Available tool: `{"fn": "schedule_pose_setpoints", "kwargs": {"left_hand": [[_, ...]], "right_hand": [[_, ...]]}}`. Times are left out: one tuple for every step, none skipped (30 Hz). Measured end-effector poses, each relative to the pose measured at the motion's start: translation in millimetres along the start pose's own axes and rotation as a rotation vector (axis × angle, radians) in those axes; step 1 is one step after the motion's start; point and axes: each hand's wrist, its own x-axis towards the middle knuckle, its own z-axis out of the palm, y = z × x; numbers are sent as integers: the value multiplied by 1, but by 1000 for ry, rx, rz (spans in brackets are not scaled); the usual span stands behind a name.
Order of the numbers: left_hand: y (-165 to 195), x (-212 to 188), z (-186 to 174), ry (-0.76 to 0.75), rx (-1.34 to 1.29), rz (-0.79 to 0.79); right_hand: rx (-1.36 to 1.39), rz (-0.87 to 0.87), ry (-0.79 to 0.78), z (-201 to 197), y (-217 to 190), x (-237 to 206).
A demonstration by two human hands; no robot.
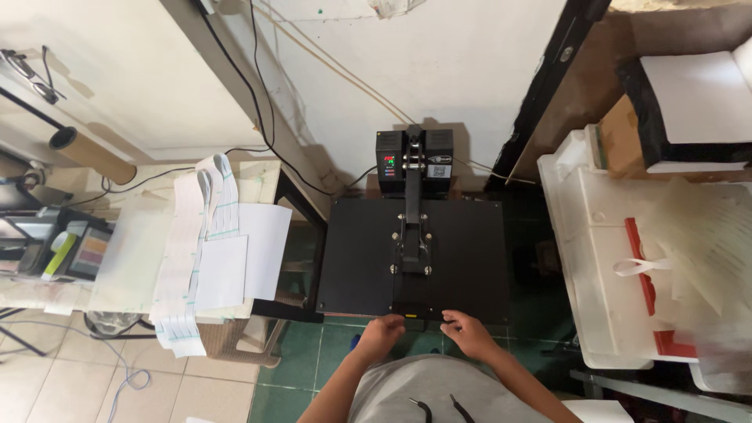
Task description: The person operates a heat press machine, lowering the handle to press printed transfer paper onto fabric strips and lifting it again. They place sheets of printed paper on the press platen, smooth them by hand, press them, then peel and set the pressed sheets on a nearby table with other printed strips.
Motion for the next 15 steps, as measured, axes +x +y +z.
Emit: {"fn": "schedule_pose_setpoints", "kwargs": {"left_hand": [[-1,-2,0,-5,10,-12],[-3,-4,0,-14,19,-10],[-3,-5,1,-24,30,-8],[-4,-8,2,-35,42,-5],[-6,-11,3,-43,30,-9],[-6,-14,4,-53,19,-10],[-6,-15,3,-62,8,-11],[-5,-10,11,-69,5,-12],[-7,-13,12,-79,3,-18],[-7,-15,14,-86,1,-24],[-7,-16,14,-82,-2,-26],[-7,-17,15,-75,-6,-28],[-7,-19,16,-68,-13,-32],[-8,-20,16,-64,-6,-38],[-8,-20,16,-60,1,-43]], "right_hand": [[1,-3,-5,2,-1,-1],[-11,-7,-4,3,-3,-2],[-20,-12,-4,5,-4,-2],[-29,-16,-1,6,-5,-2],[-23,-4,-6,8,-7,-3],[-16,8,-9,9,-9,-3],[-10,20,-10,9,-10,-3],[-31,16,-14,5,-5,-1],[-48,16,-22,5,-5,-4],[-66,15,-30,5,-5,-6],[-71,15,-32,5,-5,-7],[-78,13,-35,5,-6,-8],[-87,12,-40,5,-6,-9],[-78,17,-45,5,-6,-10],[-70,20,-50,6,-6,-11]]}}
